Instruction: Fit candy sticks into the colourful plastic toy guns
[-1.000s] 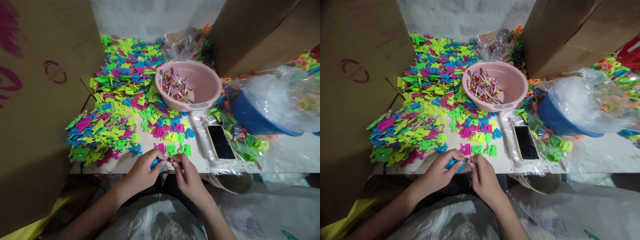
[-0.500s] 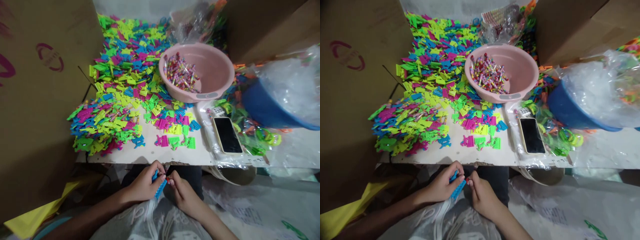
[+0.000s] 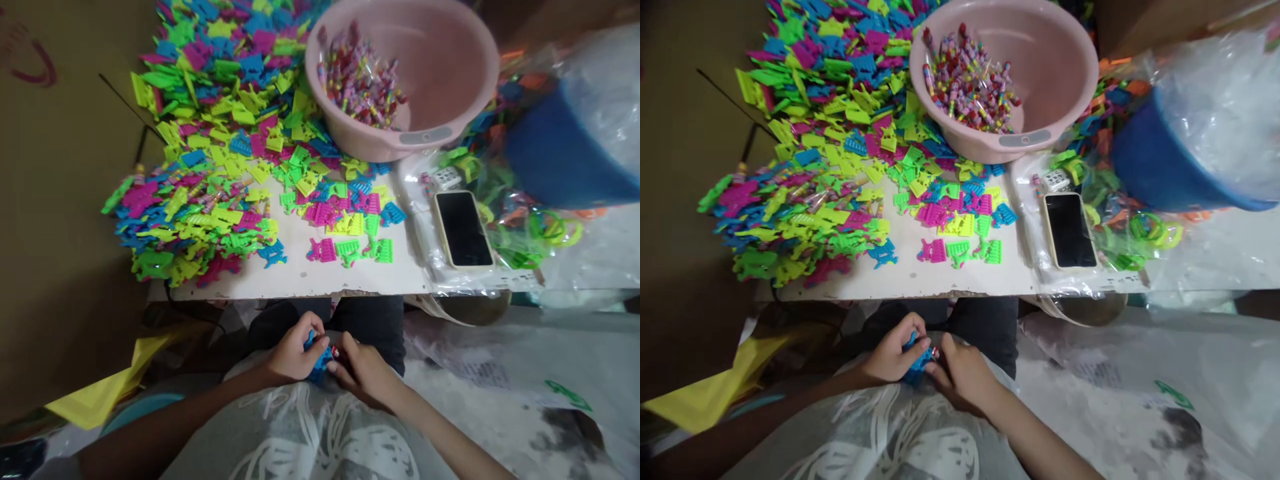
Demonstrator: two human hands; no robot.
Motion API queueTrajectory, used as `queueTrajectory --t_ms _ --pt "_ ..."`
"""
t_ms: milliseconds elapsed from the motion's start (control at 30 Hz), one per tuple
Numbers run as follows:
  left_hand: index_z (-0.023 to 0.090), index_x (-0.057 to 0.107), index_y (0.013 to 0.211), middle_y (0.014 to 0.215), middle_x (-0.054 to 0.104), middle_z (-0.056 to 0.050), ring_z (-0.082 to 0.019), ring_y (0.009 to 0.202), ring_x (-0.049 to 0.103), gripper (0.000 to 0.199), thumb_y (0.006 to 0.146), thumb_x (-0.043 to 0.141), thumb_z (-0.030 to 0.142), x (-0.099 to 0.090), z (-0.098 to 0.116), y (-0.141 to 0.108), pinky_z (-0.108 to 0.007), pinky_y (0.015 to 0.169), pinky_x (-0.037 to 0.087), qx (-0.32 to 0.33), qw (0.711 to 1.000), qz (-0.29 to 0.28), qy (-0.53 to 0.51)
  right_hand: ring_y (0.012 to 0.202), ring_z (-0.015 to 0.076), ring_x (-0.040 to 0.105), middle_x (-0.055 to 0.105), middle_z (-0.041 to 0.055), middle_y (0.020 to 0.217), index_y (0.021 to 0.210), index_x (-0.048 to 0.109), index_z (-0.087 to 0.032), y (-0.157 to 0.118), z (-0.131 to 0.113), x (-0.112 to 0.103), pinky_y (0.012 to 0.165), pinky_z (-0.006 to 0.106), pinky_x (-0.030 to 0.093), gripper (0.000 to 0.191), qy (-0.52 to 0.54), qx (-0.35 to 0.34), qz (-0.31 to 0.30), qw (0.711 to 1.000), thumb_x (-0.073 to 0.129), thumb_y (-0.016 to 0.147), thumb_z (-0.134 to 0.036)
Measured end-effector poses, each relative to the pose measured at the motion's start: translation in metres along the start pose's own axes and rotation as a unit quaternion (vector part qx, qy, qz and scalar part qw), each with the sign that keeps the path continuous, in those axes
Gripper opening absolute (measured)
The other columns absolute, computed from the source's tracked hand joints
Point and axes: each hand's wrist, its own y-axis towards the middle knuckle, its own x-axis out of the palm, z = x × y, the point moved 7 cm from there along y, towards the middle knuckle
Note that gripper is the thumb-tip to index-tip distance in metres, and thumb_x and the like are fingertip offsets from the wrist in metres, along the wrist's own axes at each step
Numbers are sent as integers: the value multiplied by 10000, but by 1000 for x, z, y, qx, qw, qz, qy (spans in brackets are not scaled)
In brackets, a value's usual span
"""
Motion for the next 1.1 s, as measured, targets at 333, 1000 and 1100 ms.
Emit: queueTrajectory --t_ms 333,1000,1100 --pt "210 445 750 706 453 48 -124 672 484 234 775 613 372 -2 -13 9 -274 708 411 -81 994 57 -39 671 267 699 709 76 777 857 414 -226 14 -1 -10 519 267 391 516 -94 74 39 992 667 659 -631" --pt "207 477 787 720 491 13 -146 698 493 111 835 512 301 -1 -13 9 -271 688 402 -23 998 41 35 620 203 678 699 10 724 835 448 -232 13 8 12 494 214 317 310 -27 73 25 997 677 656 -339" --pt "203 486 781 705 489 15 -143 697 492 127 844 525 307 0 -16 9 -272 702 407 -18 998 41 36 616 200 681 703 5 721 848 466 -229 17 12 19 500 211 354 301 -16 79 15 997 677 648 -308"
